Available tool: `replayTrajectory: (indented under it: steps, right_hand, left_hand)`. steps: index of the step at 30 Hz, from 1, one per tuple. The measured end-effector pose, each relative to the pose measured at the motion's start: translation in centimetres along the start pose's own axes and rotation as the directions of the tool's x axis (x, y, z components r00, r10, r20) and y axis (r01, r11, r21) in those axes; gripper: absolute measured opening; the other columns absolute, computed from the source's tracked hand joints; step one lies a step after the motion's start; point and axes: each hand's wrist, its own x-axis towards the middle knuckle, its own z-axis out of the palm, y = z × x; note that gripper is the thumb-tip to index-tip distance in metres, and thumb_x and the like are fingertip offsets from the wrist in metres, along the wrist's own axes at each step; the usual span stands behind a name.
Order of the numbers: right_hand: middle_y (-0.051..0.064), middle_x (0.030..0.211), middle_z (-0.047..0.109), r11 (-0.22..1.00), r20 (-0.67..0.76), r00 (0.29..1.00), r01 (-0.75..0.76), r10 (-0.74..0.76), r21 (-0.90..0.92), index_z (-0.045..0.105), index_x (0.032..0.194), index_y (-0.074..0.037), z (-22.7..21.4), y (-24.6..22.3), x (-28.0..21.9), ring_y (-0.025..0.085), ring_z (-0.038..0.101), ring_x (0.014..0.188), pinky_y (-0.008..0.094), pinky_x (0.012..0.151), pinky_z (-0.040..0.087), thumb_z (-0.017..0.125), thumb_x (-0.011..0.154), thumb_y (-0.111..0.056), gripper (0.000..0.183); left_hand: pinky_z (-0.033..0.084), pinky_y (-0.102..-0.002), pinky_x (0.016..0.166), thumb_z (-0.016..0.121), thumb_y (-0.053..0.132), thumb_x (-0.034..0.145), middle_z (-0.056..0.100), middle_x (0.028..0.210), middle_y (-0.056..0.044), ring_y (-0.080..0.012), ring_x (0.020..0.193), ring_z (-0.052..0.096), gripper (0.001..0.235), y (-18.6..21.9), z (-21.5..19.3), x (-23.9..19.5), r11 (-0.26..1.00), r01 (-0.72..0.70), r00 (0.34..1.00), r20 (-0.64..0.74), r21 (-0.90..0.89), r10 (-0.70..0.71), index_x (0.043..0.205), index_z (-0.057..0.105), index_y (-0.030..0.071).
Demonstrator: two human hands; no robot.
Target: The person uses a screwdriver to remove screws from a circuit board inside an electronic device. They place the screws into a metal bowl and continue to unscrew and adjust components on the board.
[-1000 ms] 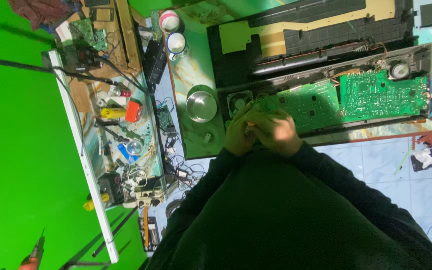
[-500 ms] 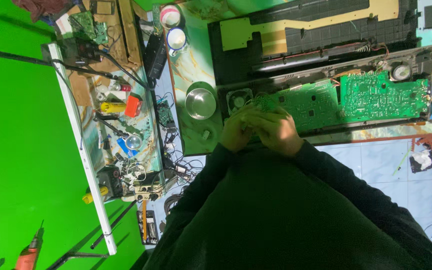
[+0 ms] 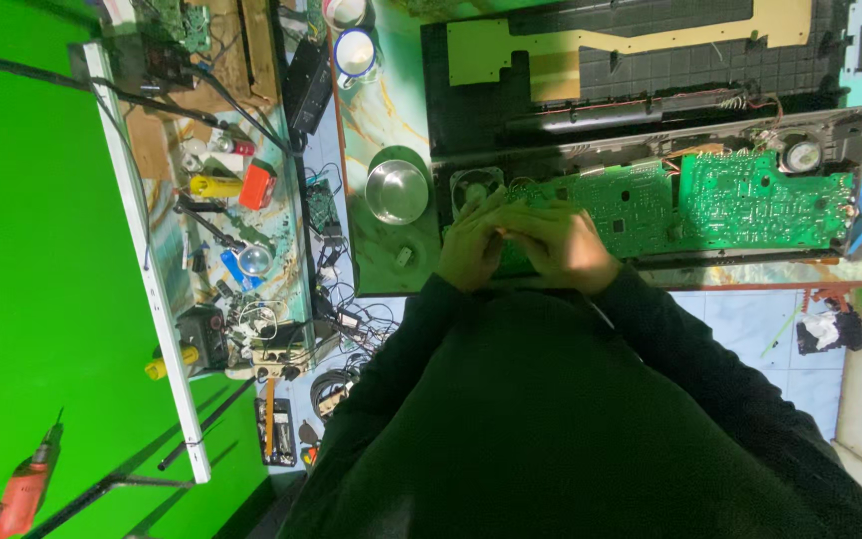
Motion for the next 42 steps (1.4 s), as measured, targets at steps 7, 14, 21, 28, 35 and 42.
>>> replayTrajectory:
  steps: [7,14,21,28,35,42]
  right_hand:
    - [0.005,0.102,0.078,0.978,-0.123,0.992,-0.028,0.003,-0.205,0.074,0.112,-0.012,1.8,-1.1,0.2,0.019,0.07,0.069,0.037,0.069,0.044,0.077,0.094,-0.018,0.02]
    - [0.011,0.12,0.072,0.999,-0.005,1.0,0.005,-0.004,0.038,0.068,0.126,-0.007,1.4,-1.0,0.1,0.026,0.071,0.1,0.033,0.088,0.053,0.071,0.099,-0.015,0.028]
    - [0.005,0.111,0.077,0.969,-0.039,0.999,0.01,-0.021,-0.245,0.074,0.116,-0.011,1.5,-2.4,0.3,0.021,0.072,0.085,0.038,0.079,0.043,0.074,0.091,-0.009,0.024]
    - [0.008,0.114,0.077,0.958,-0.151,0.989,-0.046,0.003,-0.284,0.075,0.113,-0.008,2.8,-2.8,-0.6,0.02,0.071,0.085,0.035,0.08,0.042,0.074,0.095,-0.009,0.019]
    - [0.015,0.12,0.075,0.954,-0.223,0.973,-0.005,-0.065,-0.299,0.074,0.113,-0.003,3.5,-2.3,-1.5,0.027,0.073,0.092,0.038,0.085,0.048,0.071,0.092,-0.003,0.021]
    - [0.02,0.115,0.071,0.982,-0.452,0.886,-0.161,0.101,-0.095,0.063,0.129,0.007,3.7,-5.8,-3.4,0.028,0.069,0.088,0.037,0.08,0.054,0.061,0.091,0.002,0.038]
  left_hand:
    - [0.043,-0.051,0.119,0.066,0.008,0.091,0.061,0.143,-0.02,-0.0393,0.133,0.06,0.035,0.5,1.1,-0.4,0.994,0.108,0.983,-0.15,-0.016,-0.109,0.125,0.064,0.008]
    - [0.042,-0.048,0.122,0.06,0.002,0.092,0.059,0.148,-0.017,-0.0401,0.143,0.052,0.041,0.5,0.0,-0.4,0.991,0.105,0.992,-0.062,-0.077,-0.11,0.133,0.063,0.006]
    - [0.039,-0.051,0.128,0.059,0.006,0.099,0.057,0.152,-0.007,-0.0378,0.154,0.041,0.035,-0.1,-0.6,-0.2,0.992,-0.032,0.999,-0.013,-0.122,0.03,0.134,0.061,0.01]
    - [0.031,-0.053,0.127,0.062,0.0,0.093,0.052,0.157,-0.005,-0.0392,0.156,0.033,0.045,1.0,-1.8,0.5,0.999,0.033,0.99,0.138,0.007,-0.033,0.137,0.06,0.01]
    - [0.033,-0.051,0.13,0.063,0.0,0.093,0.055,0.155,-0.006,-0.0378,0.156,0.038,0.047,0.4,-1.3,0.3,0.997,0.002,0.996,0.09,-0.072,0.005,0.139,0.06,0.01]
    - [0.038,-0.049,0.124,0.063,0.004,0.1,0.045,0.155,-0.024,-0.0406,0.148,0.043,0.043,3.7,-4.0,0.6,0.971,-0.089,0.991,0.074,-0.224,0.108,0.141,0.053,0.001]
